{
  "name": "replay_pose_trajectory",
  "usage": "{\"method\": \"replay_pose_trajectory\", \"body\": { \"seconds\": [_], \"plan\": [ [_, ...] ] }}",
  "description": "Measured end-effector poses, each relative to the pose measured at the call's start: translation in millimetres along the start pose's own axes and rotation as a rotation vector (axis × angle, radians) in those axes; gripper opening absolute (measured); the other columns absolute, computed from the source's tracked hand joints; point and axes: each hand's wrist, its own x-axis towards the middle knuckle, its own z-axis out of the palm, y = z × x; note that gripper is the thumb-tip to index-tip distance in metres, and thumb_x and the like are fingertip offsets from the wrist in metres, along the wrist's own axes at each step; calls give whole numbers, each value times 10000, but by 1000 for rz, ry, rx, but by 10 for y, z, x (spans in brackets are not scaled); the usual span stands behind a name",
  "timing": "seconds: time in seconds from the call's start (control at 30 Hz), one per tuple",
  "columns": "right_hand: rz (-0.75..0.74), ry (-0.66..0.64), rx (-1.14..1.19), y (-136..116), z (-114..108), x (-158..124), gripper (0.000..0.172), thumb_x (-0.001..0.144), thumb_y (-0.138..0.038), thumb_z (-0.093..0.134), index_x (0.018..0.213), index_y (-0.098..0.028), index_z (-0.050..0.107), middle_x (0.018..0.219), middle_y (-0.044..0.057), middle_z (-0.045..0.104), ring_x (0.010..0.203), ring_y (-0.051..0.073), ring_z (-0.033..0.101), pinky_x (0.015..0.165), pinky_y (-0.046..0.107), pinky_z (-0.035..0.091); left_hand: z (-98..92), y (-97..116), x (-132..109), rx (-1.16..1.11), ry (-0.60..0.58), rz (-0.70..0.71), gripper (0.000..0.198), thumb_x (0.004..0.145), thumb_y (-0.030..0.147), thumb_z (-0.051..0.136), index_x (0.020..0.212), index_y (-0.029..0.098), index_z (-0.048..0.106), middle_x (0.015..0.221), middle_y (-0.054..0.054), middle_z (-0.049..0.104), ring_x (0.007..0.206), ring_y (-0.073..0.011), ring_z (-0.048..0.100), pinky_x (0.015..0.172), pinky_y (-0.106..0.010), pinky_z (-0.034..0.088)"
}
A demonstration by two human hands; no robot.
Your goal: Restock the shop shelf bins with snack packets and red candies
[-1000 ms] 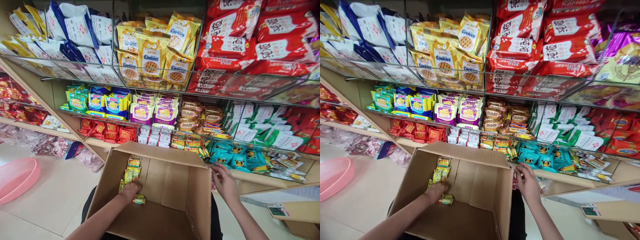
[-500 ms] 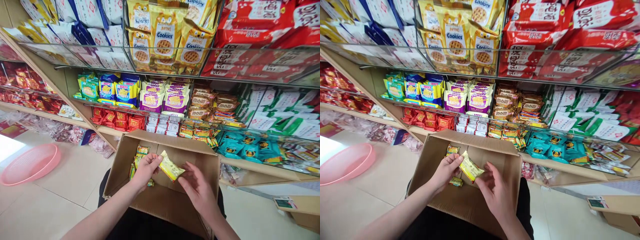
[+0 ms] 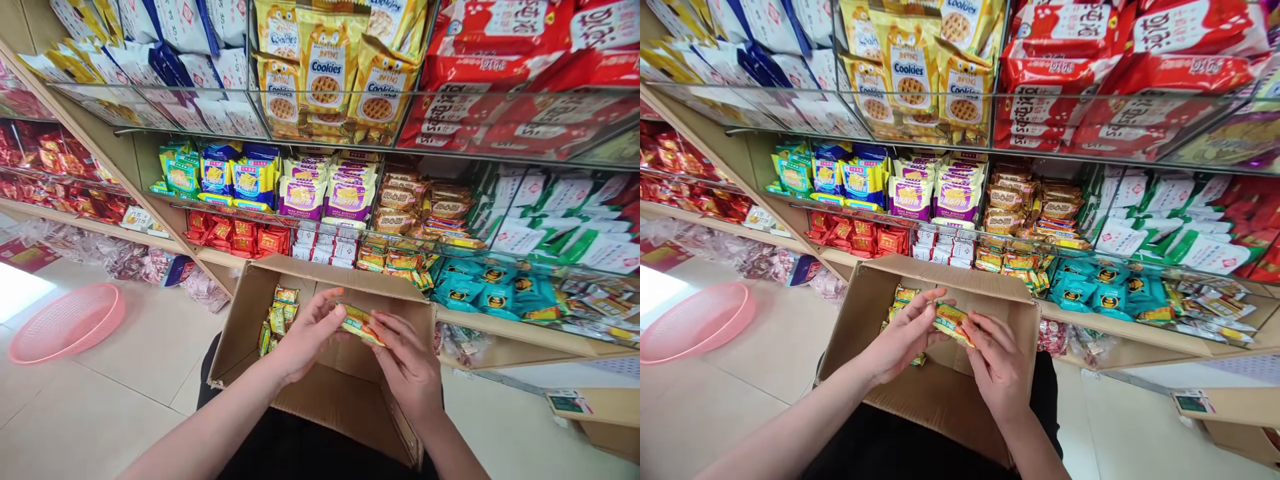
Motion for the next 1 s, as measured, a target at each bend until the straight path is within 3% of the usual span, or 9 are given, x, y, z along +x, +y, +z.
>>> {"method": "replay_pose_trajectory", "body": {
  "seconds": [0.07,0.17,0.23,0.33,0.43,0.53,0.7,0.9,1.0],
  "plan": [
    [7,-13,31,-49,-15,2,305,723,-197,587,1000,-318,629,1210,28,516,1122,241,452,922,449,395,15,-19,-7,-54,-12,-8,387,713,296,628,1069,227,492,1062,-42,559,876,-142,564,748,-289,460],
    [229,-15,292,-122,0,1,471,718,-277,602,1176,-312,498,1352,45,352,1175,252,403,886,421,434,20,-34,4,-45,4,122,408,684,191,654,1052,219,480,1085,-40,548,909,-125,550,793,-253,442],
    [417,14,467,-133,26,10,559,733,-318,591,1255,-301,390,1271,76,445,1066,222,506,785,368,498,27,-39,9,-33,-21,171,464,676,158,654,1089,230,454,1139,-52,524,933,-126,546,809,-250,438],
    [574,18,546,-89,60,23,381,733,-338,599,1087,-226,517,943,49,613,764,157,599,622,292,527,46,-50,0,-30,-66,133,565,672,159,653,1168,249,399,1139,-59,533,925,-134,560,809,-270,445],
    [575,11,561,-19,65,1,257,714,-334,622,920,-190,567,798,16,616,665,135,585,554,259,513,53,-63,-26,-79,-57,-17,493,701,215,637,1149,230,428,1005,-42,597,866,-141,588,784,-292,462],
    [560,48,557,30,23,-45,271,722,-346,608,947,-199,569,825,14,617,681,138,579,566,271,516,26,-55,-52,-113,-78,-104,464,705,236,642,1127,239,452,912,-19,614,830,-141,597,753,-284,470],
    [557,-40,422,27,-65,-73,366,691,-338,634,1026,-201,575,872,39,635,728,171,596,640,316,524,-18,-87,-42,190,-175,-117,340,671,266,668,982,175,566,865,-22,609,695,-98,553,609,-208,452],
    [569,-56,511,-79,89,-129,338,716,-340,611,1017,-210,529,971,55,629,865,192,598,719,325,510,111,-305,-29,215,-37,39,217,698,299,629,811,165,500,756,6,553,676,-92,524,632,-228,452],
    [580,24,411,-56,-66,-101,299,725,-364,594,968,-198,538,926,55,643,830,190,609,748,343,492,35,-189,-29,521,-90,197,130,759,274,546,829,169,518,826,-31,570,728,-113,540,672,-254,457]
  ]
}}
